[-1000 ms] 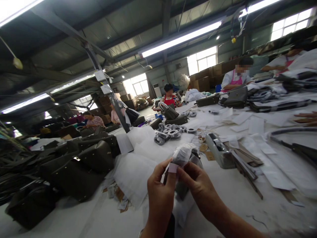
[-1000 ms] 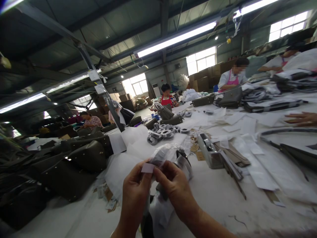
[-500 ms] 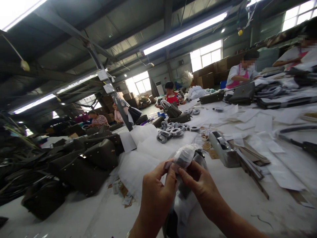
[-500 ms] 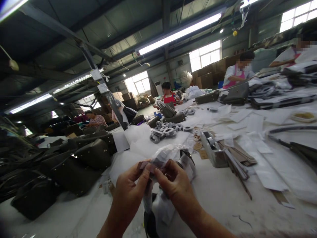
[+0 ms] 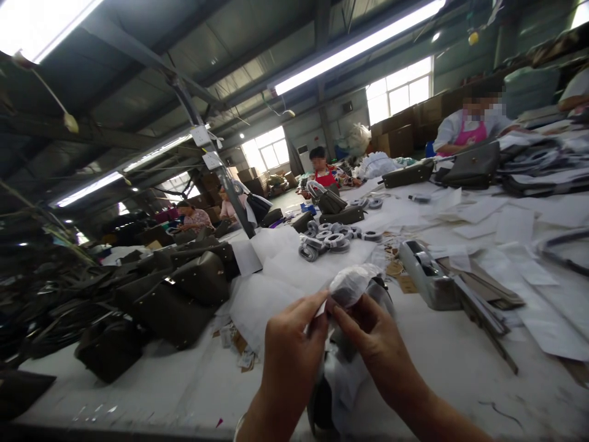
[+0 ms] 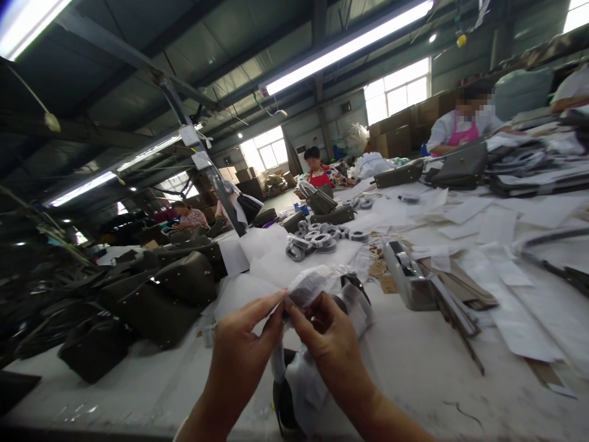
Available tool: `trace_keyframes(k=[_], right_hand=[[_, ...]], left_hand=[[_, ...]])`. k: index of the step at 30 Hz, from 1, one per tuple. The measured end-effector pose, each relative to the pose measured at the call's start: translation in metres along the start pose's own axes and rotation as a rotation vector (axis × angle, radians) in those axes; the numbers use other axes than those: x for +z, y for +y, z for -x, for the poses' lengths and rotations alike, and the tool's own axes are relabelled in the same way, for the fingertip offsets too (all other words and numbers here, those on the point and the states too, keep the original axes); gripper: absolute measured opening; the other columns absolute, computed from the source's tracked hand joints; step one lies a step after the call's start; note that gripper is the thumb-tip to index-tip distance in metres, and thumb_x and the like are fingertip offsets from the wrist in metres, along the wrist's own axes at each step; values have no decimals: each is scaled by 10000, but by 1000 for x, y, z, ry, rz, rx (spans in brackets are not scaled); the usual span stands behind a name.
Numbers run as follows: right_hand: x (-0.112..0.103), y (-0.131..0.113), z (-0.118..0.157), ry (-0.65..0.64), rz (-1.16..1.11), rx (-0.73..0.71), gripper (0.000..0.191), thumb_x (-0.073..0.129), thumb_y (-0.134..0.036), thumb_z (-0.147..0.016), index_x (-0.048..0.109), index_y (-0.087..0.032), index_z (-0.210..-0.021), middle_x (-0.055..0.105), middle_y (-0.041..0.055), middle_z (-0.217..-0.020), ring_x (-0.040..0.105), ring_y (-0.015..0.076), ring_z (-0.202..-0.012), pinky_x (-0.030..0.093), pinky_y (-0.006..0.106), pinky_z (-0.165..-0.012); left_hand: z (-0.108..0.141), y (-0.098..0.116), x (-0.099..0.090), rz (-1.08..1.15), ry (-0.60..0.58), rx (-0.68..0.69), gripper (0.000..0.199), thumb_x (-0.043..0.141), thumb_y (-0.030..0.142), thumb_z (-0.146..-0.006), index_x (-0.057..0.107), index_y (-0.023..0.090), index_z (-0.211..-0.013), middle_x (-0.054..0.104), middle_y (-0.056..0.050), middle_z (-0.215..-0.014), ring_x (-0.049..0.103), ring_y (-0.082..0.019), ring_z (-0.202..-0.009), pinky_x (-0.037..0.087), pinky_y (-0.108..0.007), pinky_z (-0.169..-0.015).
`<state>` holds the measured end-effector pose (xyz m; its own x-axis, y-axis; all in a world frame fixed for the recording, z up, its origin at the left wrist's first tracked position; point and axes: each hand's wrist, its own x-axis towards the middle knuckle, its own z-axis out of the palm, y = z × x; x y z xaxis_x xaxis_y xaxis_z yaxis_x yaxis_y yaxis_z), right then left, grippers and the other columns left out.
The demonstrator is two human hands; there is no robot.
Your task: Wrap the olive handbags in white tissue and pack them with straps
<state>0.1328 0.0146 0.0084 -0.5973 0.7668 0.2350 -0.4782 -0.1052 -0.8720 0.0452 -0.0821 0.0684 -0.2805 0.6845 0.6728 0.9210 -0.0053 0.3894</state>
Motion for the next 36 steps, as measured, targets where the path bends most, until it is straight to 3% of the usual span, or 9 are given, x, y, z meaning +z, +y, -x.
trace_keyframes(k=[4,7,13,17,20,23,27,32,36], right_hand=[[6,9,-1,58,-15,-29,323,793,-457,-762,648,-203,-900,659,15,-787,632,179,-768,517,253,-676],[9,13,-2,84,-13,-38,330,806,-453,-742,659,-196,-887,663,18,-776,637,187,-770,518,251,-653],[9,8,-5,67,-19,-56,302,824,-439,-718,681,-185,-798,707,32,-791,651,186,-763,536,257,-694],[2,8,-2,-3,-2,-42,297,773,-439,-790,729,-192,-949,741,65,-946,678,212,-871,553,287,-801],[-3,7,2,-53,-4,-54,357,703,-465,-857,718,-204,-1100,732,87,-1076,680,230,-975,545,317,-893],[-7,2,3,-54,41,-29,397,764,-467,-797,722,-193,-1081,741,90,-1033,688,245,-960,562,317,-848],[-16,-6,-3,-45,52,24,334,802,-446,-755,754,-187,-960,751,66,-925,693,232,-884,563,308,-801],[-23,-13,-8,-117,87,5,347,769,-441,-790,774,-197,-1037,748,54,-891,677,207,-804,561,309,-738],[-26,-18,-8,-149,180,-91,306,731,-430,-829,770,-206,-1034,754,52,-960,690,214,-869,556,319,-793]], left_hand=[[12,2,22,-313,224,127,360,508,58,-902,671,148,-1210,746,-96,-1135,728,-209,-998,592,-276,-864],[17,7,36,-479,304,127,366,483,39,-912,649,109,-1230,734,-130,-1155,727,-240,-999,611,-316,-823],[25,10,53,-586,305,92,582,474,20,-912,391,121,-1479,612,-160,-1364,619,-269,-1218,563,-394,-968],[28,5,60,-571,280,64,701,455,43,-919,181,142,-1556,520,-167,-1461,509,-266,-1342,506,-419,-1053],[30,3,62,-556,248,29,688,462,87,-926,184,123,-1554,467,-176,-1502,460,-273,-1382,484,-445,-1078],[31,5,58,-464,202,17,664,451,94,-914,237,122,-1542,441,-164,-1525,423,-269,-1409,454,-455,-1109],[24,7,34,-139,28,-49,601,523,163,-890,404,161,-1479,495,-128,-1493,456,-265,-1385,424,-429,-1138],[-1,-2,3,360,-146,-289,352,626,354,-898,643,268,-1238,665,-46,-1304,588,-235,-1249,451,-375,-1100],[-13,-8,6,629,-264,-445,372,678,395,-858,636,235,-1191,707,-68,-1207,652,-241,-1138,515,-347,-987]])
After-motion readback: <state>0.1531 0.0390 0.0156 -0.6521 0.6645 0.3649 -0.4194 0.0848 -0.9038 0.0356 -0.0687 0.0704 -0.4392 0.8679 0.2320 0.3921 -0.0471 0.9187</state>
